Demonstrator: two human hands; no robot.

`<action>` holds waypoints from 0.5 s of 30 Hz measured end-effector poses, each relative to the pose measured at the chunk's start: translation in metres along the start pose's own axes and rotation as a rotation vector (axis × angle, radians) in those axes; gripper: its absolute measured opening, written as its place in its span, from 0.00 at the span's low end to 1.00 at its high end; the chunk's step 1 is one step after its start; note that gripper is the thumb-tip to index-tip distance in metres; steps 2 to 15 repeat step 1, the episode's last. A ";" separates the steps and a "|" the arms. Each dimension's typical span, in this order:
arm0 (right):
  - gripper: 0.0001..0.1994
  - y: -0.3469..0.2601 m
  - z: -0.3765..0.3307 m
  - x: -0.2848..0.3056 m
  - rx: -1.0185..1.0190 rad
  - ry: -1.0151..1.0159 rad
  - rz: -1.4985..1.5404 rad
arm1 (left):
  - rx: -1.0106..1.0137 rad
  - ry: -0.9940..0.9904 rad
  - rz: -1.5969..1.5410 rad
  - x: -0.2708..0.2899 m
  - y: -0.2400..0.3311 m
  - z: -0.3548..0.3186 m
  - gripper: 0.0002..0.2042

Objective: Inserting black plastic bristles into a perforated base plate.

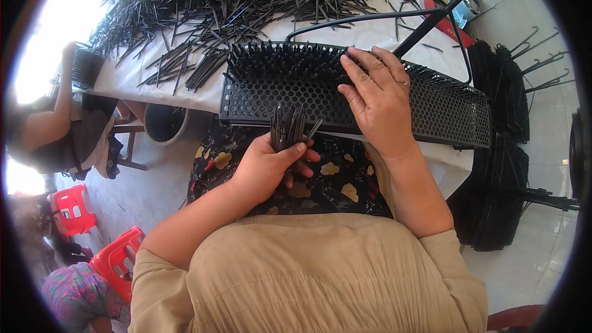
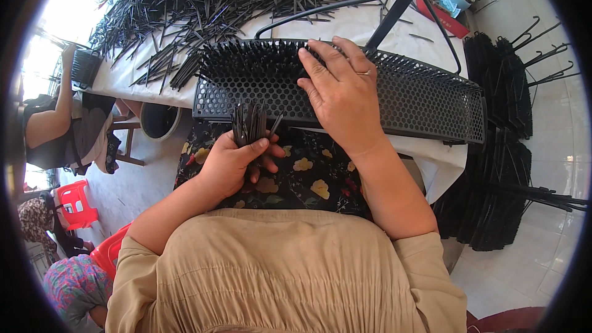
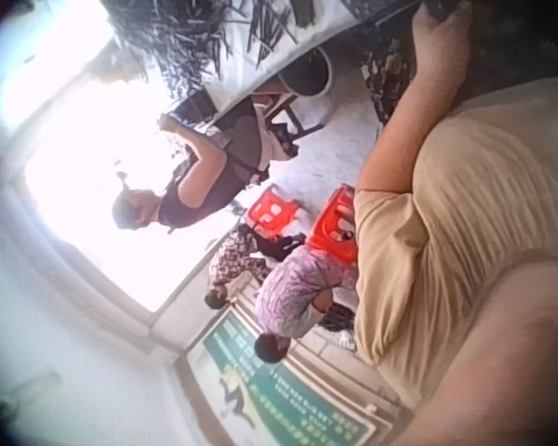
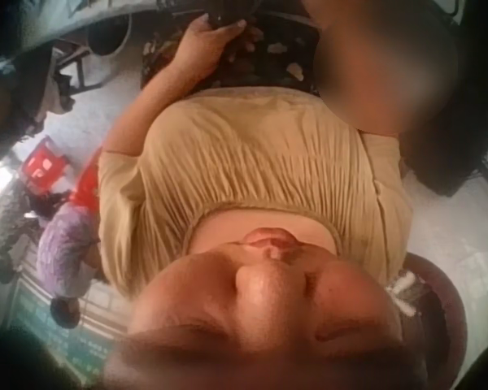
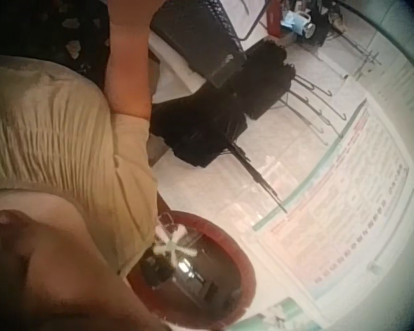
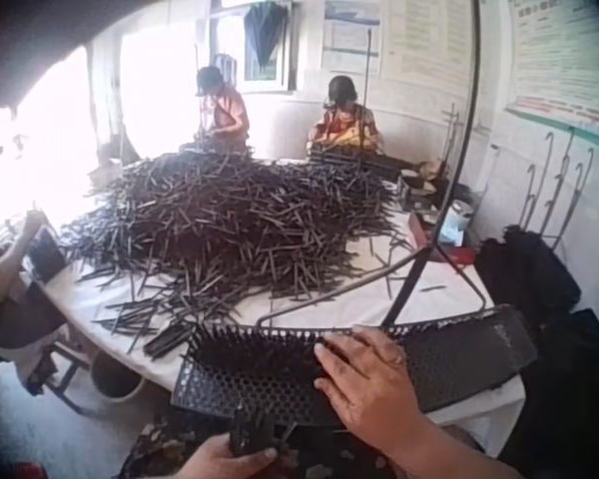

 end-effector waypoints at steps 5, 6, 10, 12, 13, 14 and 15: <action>0.19 0.001 -0.001 -0.001 0.002 -0.002 -0.006 | 0.001 -0.009 0.010 0.000 0.000 0.001 0.12; 0.19 0.001 -0.001 -0.001 0.002 -0.002 -0.006 | 0.001 -0.009 0.010 0.000 0.000 0.001 0.12; 0.19 0.001 -0.001 -0.001 0.002 -0.002 -0.006 | 0.001 -0.009 0.010 0.000 0.000 0.001 0.12; 0.19 0.001 -0.001 -0.001 0.002 -0.002 -0.006 | 0.001 -0.009 0.010 0.000 0.000 0.001 0.12; 0.19 0.001 -0.001 -0.001 0.002 -0.002 -0.006 | 0.001 -0.009 0.010 0.000 0.000 0.001 0.12; 0.19 0.001 -0.001 -0.001 0.002 -0.002 -0.006 | 0.001 -0.009 0.010 0.000 0.000 0.001 0.12; 0.19 0.001 -0.001 -0.001 0.002 -0.002 -0.006 | 0.001 -0.009 0.010 0.000 0.000 0.001 0.12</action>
Point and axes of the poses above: each hand's wrist, its own z-axis towards the middle knuckle, its own x-axis out of the back of the hand, y = z × x, the point moved 4 cm from there along z, towards the middle knuckle, and after that the axes turned 15 degrees about -y, right-handed, at the moved point
